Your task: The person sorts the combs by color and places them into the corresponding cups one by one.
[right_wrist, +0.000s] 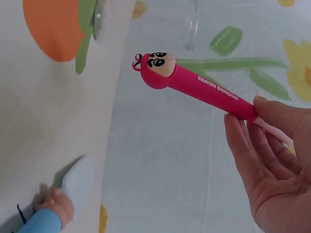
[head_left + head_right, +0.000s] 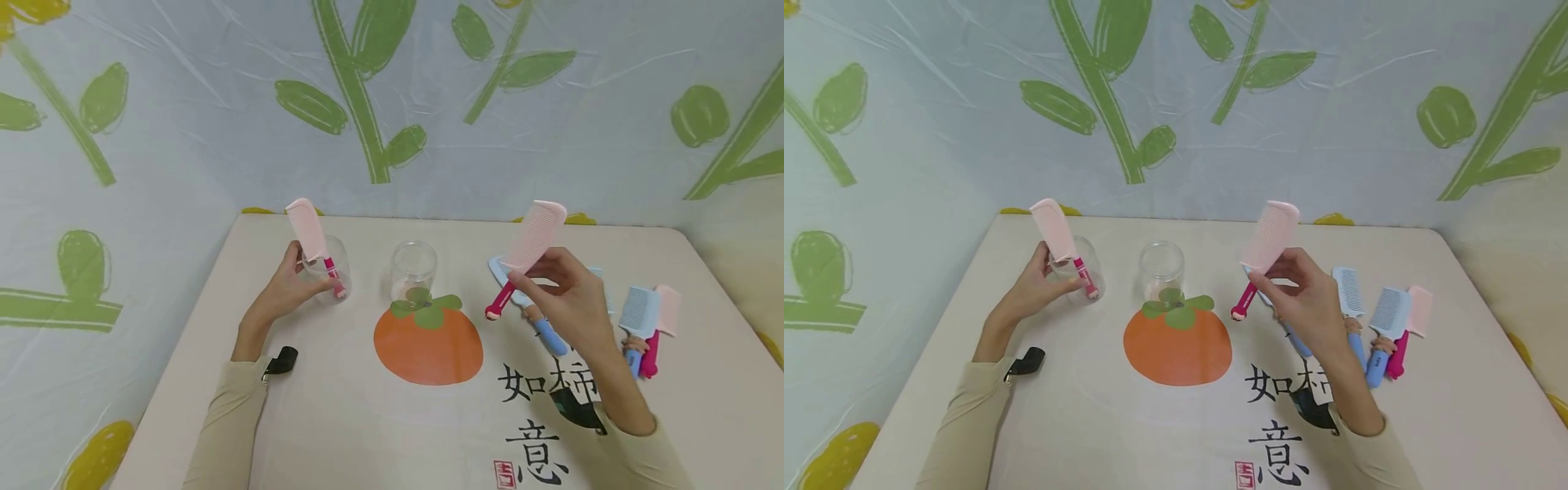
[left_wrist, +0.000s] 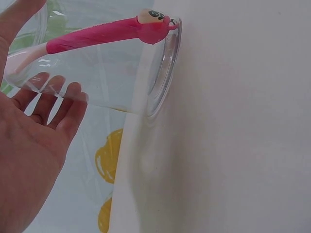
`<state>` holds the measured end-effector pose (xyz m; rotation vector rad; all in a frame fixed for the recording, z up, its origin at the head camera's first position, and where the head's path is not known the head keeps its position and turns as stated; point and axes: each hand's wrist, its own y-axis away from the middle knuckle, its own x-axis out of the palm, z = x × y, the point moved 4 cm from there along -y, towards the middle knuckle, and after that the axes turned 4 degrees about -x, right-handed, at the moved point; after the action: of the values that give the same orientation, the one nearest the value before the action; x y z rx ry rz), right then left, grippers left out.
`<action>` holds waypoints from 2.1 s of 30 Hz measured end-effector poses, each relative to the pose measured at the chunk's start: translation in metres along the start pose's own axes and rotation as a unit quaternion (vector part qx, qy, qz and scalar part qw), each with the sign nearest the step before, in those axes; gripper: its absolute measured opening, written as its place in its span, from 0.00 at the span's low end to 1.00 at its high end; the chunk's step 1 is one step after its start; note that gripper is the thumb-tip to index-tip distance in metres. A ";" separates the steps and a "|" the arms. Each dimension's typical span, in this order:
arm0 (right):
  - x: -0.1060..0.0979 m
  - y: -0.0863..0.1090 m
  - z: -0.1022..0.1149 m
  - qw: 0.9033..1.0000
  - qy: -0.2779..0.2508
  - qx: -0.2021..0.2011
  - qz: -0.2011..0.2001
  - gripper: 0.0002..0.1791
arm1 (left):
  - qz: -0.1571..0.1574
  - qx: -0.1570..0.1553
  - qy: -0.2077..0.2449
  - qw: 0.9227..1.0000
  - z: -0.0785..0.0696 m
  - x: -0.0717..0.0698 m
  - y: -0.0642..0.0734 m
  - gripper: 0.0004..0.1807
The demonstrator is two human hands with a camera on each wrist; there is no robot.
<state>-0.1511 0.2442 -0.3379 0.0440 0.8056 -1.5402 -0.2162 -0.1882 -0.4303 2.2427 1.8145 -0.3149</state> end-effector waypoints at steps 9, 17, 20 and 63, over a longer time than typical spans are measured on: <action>0.021 -0.007 0.015 0.998 -0.044 -0.032 0.018 0.27 | 0.000 0.007 -0.003 1.000 -0.001 0.001 -0.002 0.47; 0.036 -0.014 0.025 0.998 -0.032 -0.045 0.019 0.26 | 0.001 0.008 0.000 1.000 -0.001 -0.001 -0.001 0.46; 0.040 -0.016 0.030 0.998 -0.042 -0.047 0.017 0.25 | 0.001 0.010 0.001 1.000 -0.002 -0.001 -0.002 0.47; 0.125 -0.061 0.076 0.968 -0.236 -0.081 0.004 0.23 | -0.006 0.015 0.001 1.000 -0.004 -0.002 -0.001 0.46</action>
<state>-0.1933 0.0929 -0.3134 -0.4253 0.5440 -1.3944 -0.2176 -0.1886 -0.4256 2.2547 1.8363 -0.3430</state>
